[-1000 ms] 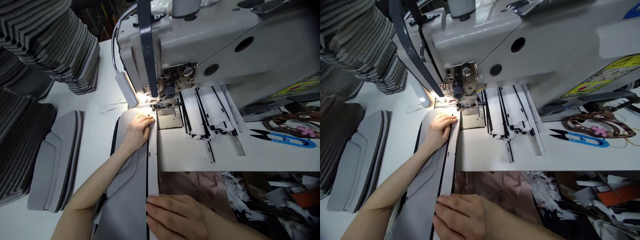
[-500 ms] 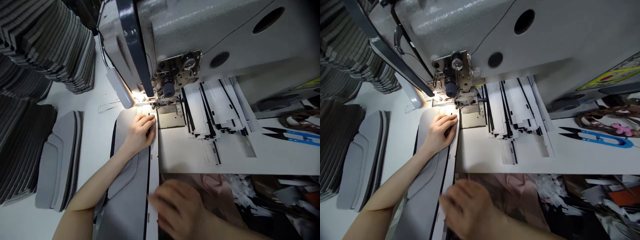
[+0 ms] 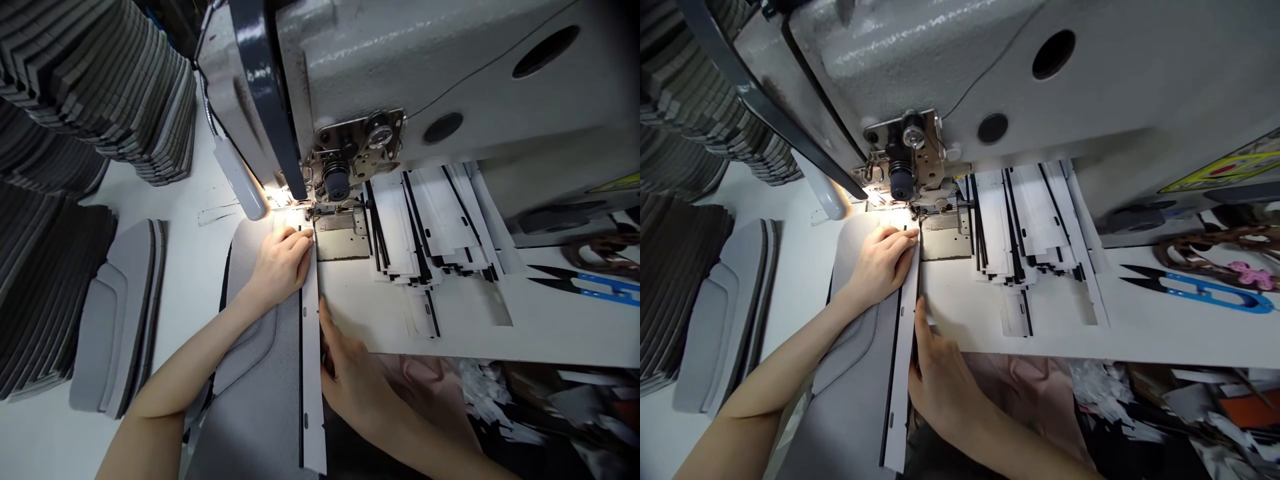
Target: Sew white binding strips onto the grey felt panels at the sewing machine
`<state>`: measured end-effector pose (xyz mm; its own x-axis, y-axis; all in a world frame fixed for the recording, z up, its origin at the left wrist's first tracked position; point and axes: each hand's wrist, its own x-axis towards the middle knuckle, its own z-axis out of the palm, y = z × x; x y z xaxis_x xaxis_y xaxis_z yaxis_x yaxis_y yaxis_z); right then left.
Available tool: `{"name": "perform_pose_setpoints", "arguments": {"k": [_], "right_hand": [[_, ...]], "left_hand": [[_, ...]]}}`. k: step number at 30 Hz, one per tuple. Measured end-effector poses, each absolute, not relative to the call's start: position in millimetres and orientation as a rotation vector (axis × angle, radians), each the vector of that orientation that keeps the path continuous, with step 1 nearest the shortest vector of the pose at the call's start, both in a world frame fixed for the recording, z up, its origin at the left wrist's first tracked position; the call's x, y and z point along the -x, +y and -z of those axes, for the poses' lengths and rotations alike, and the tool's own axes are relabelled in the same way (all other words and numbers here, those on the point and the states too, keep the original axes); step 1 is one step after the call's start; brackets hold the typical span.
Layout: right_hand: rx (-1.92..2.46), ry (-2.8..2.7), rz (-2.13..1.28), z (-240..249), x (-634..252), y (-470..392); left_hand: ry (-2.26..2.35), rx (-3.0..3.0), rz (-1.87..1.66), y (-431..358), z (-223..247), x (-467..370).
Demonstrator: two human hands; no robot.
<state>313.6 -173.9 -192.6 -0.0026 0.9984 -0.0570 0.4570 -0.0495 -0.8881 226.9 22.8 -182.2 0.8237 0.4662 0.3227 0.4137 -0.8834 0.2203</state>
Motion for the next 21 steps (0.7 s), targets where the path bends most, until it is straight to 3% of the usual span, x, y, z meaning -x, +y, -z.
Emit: {"name": "perform_pose_setpoints", "arguments": {"k": [21], "right_hand": [[1.660,-1.516,-1.007,187,-326,-146]], "left_hand": [[0.659,-2.938,-0.506,36,182,-232]]}}
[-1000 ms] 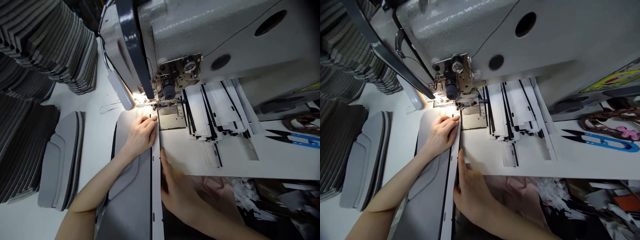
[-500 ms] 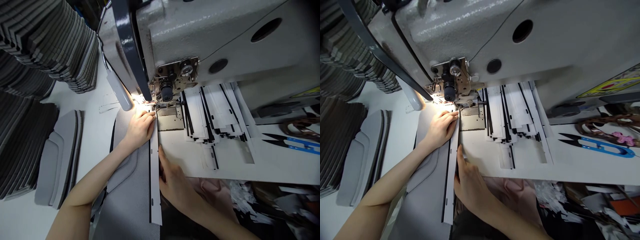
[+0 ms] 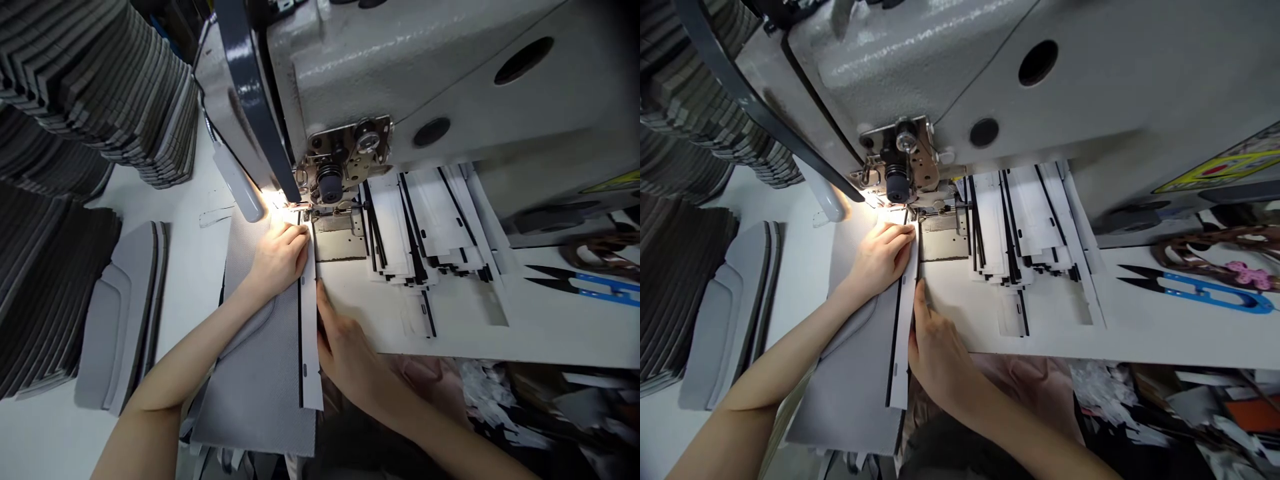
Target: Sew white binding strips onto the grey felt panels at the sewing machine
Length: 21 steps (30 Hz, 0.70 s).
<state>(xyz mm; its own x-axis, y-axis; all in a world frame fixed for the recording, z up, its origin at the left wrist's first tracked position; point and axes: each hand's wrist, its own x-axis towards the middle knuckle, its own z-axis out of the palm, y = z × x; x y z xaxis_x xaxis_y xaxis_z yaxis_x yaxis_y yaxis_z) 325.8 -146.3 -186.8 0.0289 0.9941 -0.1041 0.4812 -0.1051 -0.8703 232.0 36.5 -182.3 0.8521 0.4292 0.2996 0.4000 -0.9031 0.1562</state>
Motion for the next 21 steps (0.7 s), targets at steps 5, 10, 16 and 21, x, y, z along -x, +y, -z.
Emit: {"name": "perform_pose_setpoints", "arguments": {"k": [5,10,16,21], "right_hand": [[1.651,-1.472,-1.134,185,-329,-146],[1.715,-1.412,-1.156,187,-333,-132],[1.770,-1.437,-1.147,183,-335,-121],[1.752,-1.443,-1.308,176,-334,-133]], "left_hand": [[0.683,-2.942,-0.540,49,186,-236],[0.681,-2.918,-0.578,33,182,-229],[0.662,-2.847,-0.729,20,184,-225],[0.654,-2.874,-0.713,36,189,-230]]}}
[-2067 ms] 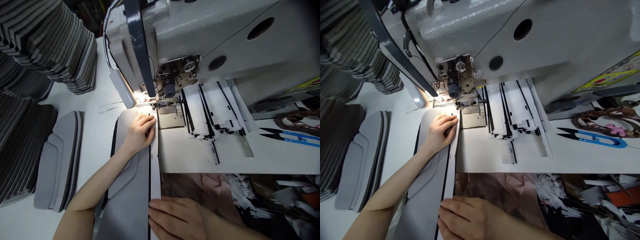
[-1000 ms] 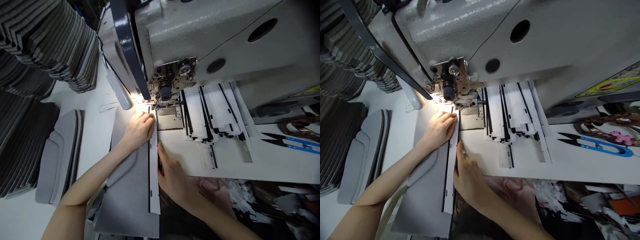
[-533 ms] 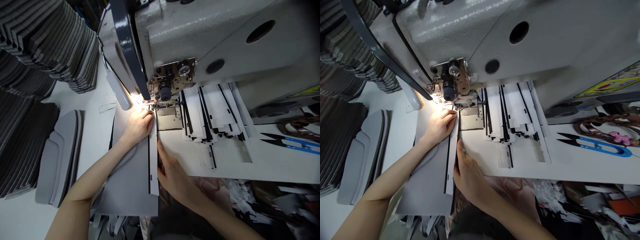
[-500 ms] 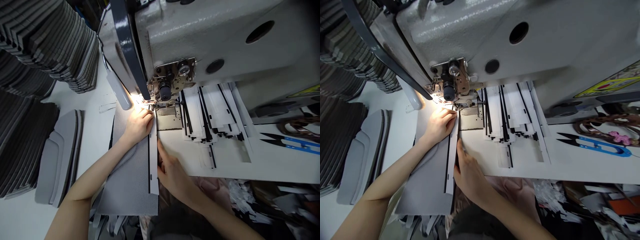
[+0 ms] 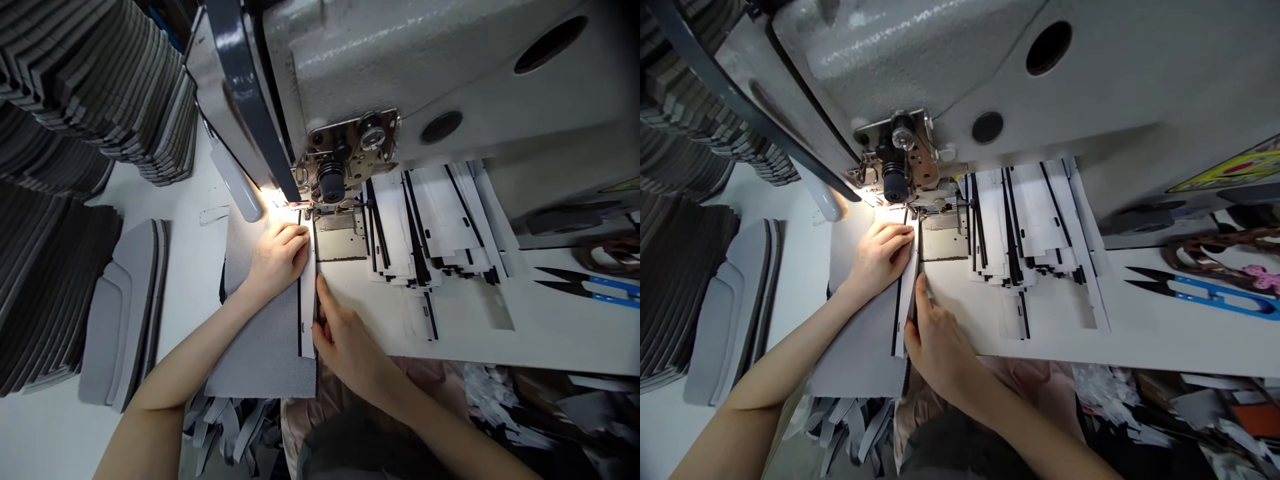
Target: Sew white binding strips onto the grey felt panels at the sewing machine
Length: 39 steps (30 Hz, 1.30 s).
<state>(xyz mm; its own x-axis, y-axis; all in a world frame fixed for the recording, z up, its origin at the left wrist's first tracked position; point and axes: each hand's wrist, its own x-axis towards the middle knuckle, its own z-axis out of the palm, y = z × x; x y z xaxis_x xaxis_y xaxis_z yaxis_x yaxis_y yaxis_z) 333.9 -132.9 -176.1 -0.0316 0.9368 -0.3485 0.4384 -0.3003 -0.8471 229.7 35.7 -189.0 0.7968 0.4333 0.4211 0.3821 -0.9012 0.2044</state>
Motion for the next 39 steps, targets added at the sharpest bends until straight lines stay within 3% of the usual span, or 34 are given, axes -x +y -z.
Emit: {"name": "perform_pose_setpoints", "arguments": {"k": [8,18,39], "right_hand": [[1.781,-1.420,-1.302,182,-331,-140],[1.917,-1.490,-0.986,192,-333,-117],[1.969,-1.433,-1.126,174,-361,-64]], "left_hand": [[0.621,-2.928,-0.781,48,189,-237],[0.623,-2.870,-0.734,24,183,-228],[0.643,-2.908,-0.645,43,188,-233]]}}
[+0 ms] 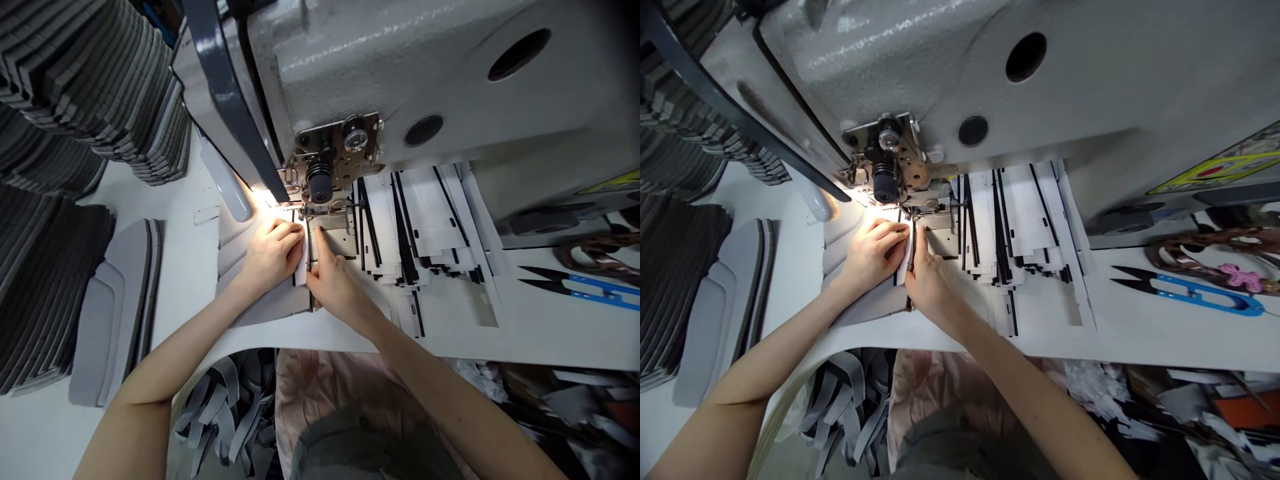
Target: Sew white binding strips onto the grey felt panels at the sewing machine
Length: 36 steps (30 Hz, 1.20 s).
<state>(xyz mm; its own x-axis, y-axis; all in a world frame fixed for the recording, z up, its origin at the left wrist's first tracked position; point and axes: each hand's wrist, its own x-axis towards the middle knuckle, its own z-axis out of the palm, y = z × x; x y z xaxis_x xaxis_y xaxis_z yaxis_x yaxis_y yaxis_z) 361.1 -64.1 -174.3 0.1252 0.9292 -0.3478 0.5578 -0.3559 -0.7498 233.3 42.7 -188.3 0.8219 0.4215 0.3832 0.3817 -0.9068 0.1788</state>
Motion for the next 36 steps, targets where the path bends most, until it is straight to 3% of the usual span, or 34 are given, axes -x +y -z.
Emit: {"name": "perform_pose_setpoints", "arguments": {"k": [10,17,36], "right_hand": [[1.819,-1.324,-1.010,182,-368,-49],[1.588,-1.146,-1.229,182,-365,-74],[1.784,-1.311,-0.933,188,-355,-76]], "left_hand": [[0.642,-2.949,-0.736,63,192,-241],[0.623,-2.825,-0.781,28,193,-225],[0.583,-2.773,-0.798,16,193,-208]]}}
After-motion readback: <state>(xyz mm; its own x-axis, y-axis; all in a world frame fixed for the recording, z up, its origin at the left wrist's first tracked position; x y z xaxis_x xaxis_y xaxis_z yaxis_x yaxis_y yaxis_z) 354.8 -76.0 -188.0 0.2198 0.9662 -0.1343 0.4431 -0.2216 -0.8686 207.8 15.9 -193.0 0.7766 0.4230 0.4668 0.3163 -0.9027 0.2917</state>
